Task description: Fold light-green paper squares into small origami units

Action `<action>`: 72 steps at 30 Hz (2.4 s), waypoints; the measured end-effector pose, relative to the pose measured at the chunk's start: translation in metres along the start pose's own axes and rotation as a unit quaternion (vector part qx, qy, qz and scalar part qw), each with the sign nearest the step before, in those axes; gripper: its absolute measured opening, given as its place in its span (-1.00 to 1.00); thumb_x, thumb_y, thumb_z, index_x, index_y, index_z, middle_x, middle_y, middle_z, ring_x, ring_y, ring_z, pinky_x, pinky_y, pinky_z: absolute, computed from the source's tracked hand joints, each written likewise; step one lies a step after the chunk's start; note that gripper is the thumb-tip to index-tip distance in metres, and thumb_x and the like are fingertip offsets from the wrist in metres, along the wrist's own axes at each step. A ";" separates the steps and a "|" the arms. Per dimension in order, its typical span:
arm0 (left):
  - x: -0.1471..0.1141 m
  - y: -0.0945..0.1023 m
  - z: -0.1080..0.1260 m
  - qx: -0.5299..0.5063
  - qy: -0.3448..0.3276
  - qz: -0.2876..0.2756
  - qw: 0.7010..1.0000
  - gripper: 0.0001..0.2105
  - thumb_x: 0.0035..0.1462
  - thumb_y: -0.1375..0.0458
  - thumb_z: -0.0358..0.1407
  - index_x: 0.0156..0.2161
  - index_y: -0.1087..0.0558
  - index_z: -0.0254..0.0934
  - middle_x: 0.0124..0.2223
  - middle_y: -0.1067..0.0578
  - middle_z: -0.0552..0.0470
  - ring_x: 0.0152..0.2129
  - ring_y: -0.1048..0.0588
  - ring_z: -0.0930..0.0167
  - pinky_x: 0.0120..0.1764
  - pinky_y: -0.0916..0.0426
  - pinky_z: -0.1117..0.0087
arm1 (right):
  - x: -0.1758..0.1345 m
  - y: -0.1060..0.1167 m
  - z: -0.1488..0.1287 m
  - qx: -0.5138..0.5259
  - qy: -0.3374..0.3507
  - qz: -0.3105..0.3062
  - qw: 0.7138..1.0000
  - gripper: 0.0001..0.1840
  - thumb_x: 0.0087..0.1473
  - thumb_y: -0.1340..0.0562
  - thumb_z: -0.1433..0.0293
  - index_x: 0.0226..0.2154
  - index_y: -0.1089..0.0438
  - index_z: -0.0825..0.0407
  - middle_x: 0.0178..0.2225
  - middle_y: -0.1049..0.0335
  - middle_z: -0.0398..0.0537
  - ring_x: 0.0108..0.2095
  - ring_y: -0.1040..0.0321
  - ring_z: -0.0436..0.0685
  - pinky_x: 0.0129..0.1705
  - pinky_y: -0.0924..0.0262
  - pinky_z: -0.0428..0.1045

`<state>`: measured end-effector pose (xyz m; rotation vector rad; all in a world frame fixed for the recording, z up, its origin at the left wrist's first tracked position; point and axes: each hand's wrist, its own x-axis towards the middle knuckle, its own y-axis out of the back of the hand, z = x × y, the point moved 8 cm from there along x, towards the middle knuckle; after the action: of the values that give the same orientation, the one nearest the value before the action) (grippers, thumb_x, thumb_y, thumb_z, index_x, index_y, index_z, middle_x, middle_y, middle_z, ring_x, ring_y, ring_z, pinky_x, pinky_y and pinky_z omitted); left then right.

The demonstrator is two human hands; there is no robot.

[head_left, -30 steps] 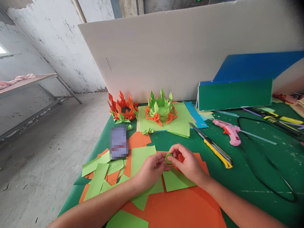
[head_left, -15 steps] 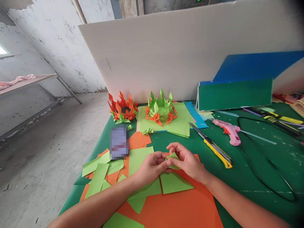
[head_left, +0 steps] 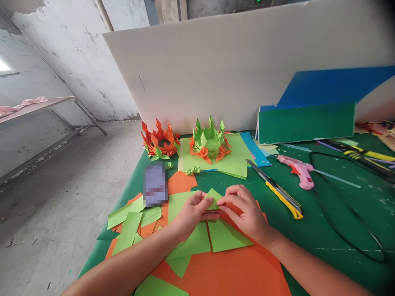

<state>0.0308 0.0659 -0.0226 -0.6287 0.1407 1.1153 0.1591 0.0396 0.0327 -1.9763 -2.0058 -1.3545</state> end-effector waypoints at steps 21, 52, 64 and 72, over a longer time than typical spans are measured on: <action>0.000 -0.009 0.004 0.086 -0.062 -0.025 0.994 -0.59 -0.04 -0.28 0.00 -0.51 -0.30 -0.33 -0.49 -0.21 0.18 -0.46 -0.36 0.51 -0.25 -0.46 0.38 | 0.000 -0.009 0.004 0.005 -0.019 -0.041 0.999 -0.90 0.17 -0.20 0.47 -0.35 -0.36 -0.06 -0.36 -0.30 -0.10 -0.27 -0.27 0.11 -0.20 -0.20 0.04; -0.006 -0.012 0.007 0.159 -0.121 -0.028 0.979 -0.63 0.06 -0.23 -0.04 -0.22 -0.21 -0.21 -0.54 -0.33 0.24 -0.50 -0.49 0.45 -0.26 -0.43 0.31 | 0.000 -0.011 0.018 0.146 -0.145 -0.042 0.978 -0.82 0.16 -0.19 0.36 -0.44 -0.20 -0.02 -0.41 -0.17 -0.15 -0.36 -0.20 0.06 -0.31 -0.20 -0.05; -0.018 -0.002 0.047 0.316 -0.335 0.061 0.886 -0.85 0.05 -0.24 -0.38 -0.34 -0.31 -0.22 -0.21 -0.38 0.01 -0.22 -0.38 0.38 -0.18 -0.33 0.36 | -0.004 -0.010 0.009 0.188 -0.109 -0.014 0.976 -0.83 0.14 -0.21 0.39 -0.44 -0.21 -0.04 -0.31 -0.37 -0.09 -0.23 -0.37 0.10 -0.20 -0.32 -0.01; -0.019 -0.001 0.047 0.336 -0.345 0.077 0.873 -0.84 0.04 -0.24 -0.39 -0.32 -0.32 -0.20 -0.29 -0.33 0.05 -0.32 -0.34 0.40 -0.24 -0.30 0.38 | -0.005 -0.011 0.010 0.199 -0.117 -0.012 0.973 -0.83 0.14 -0.22 0.37 -0.44 -0.21 -0.03 -0.33 -0.35 -0.11 -0.26 -0.36 0.07 -0.20 -0.34 -0.04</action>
<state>0.0138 0.0756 0.0247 0.4263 -0.0452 1.2842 0.1565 0.0433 0.0178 -1.9954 -2.1859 -0.6676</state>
